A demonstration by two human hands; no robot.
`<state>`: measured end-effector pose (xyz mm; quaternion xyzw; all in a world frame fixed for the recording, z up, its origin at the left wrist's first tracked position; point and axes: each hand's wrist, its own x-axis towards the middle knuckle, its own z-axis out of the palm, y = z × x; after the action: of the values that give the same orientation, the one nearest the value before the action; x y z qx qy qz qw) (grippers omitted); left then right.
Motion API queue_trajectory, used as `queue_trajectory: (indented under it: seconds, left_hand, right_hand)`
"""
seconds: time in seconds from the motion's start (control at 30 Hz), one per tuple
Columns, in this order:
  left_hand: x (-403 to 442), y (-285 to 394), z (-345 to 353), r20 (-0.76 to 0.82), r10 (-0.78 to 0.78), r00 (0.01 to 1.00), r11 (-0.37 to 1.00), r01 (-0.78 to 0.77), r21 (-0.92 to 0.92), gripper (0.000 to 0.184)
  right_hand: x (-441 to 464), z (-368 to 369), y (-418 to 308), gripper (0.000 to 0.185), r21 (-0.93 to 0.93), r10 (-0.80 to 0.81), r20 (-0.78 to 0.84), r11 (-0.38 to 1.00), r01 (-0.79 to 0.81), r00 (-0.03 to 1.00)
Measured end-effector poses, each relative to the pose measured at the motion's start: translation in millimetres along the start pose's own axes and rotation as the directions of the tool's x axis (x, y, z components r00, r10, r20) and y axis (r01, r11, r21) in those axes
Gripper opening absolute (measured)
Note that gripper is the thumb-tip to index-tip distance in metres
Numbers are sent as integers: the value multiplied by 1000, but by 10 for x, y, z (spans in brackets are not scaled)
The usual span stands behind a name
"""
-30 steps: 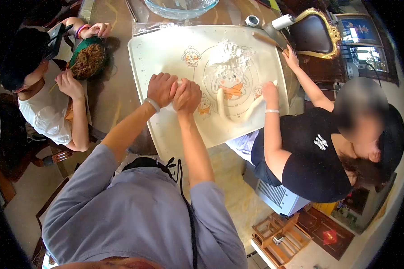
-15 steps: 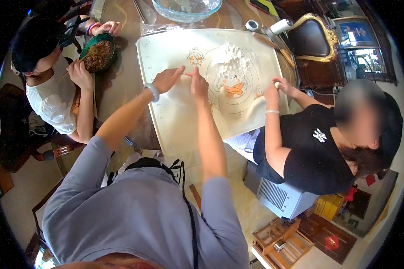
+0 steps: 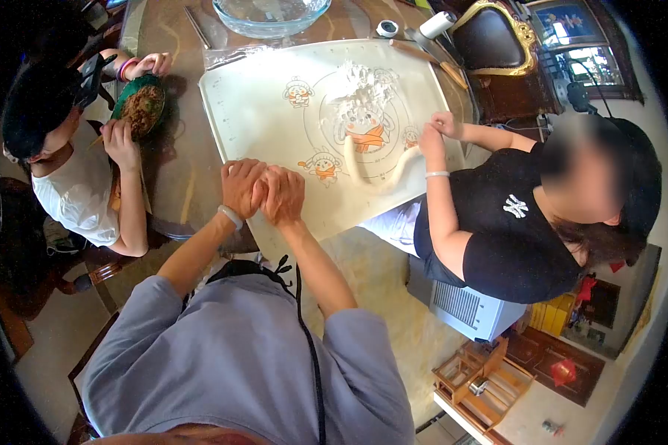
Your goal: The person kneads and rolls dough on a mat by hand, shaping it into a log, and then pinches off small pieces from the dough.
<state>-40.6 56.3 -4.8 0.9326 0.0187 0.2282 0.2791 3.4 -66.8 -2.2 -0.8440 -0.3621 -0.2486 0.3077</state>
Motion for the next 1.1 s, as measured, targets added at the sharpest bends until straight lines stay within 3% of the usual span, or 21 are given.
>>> queue_trajectory:
  seconds: [0.17,0.37,0.53,0.63,0.67,0.73,0.8,0.83,0.9,0.93,1.03,1.1]
  left_hand:
    - [208,-97,78,35,-31,999,999,32,-34,32]
    - [304,-134,144,59,-81,995,997,80,14,29]
    - [383,-64,109,134,-144,980,985,130,111,27]
    - [489,19,-20,421,-320,849,947,278,159,38]
    - [463,-24,39,373,-310,874,949,307,70,43]
    - [326,-245,257,276,-303,912,932,344,-114,57]
    - [281,-344,192,269,-383,884,837,455,-303,64]
    - [250,-333,112,273,-423,864,770,501,-395,69]
    - [67,-307,-41,166,-382,909,821,416,-391,64]
    - [-55,-316,-101,140,-358,923,827,384,-410,63]
    - [-437,-208,-324,162,-330,930,846,368,-386,58]
    - [-656,-167,-428,218,-315,924,844,378,-382,56]
  right_hand:
    - [170,98,76,15,-21,106,28,994,-106,994]
    - [297,142,144,17,-14,123,39,992,-122,992]
    - [350,153,203,21,-18,202,170,979,-202,964]
    - [344,182,261,30,-18,298,308,951,-307,904]
    - [346,201,303,35,-20,330,358,938,-347,873]
    - [236,334,556,43,401,403,490,683,-610,773]
    - [296,137,547,53,630,433,603,257,-733,670]
    - [219,76,541,52,587,446,535,416,-695,718]
    - [82,-23,531,49,434,430,394,692,-577,812]
    - [-5,-127,523,47,347,341,394,805,-481,854]
    - [-290,-164,389,44,329,297,227,873,-360,927]
    - [-378,-186,354,47,310,323,273,862,-400,906]
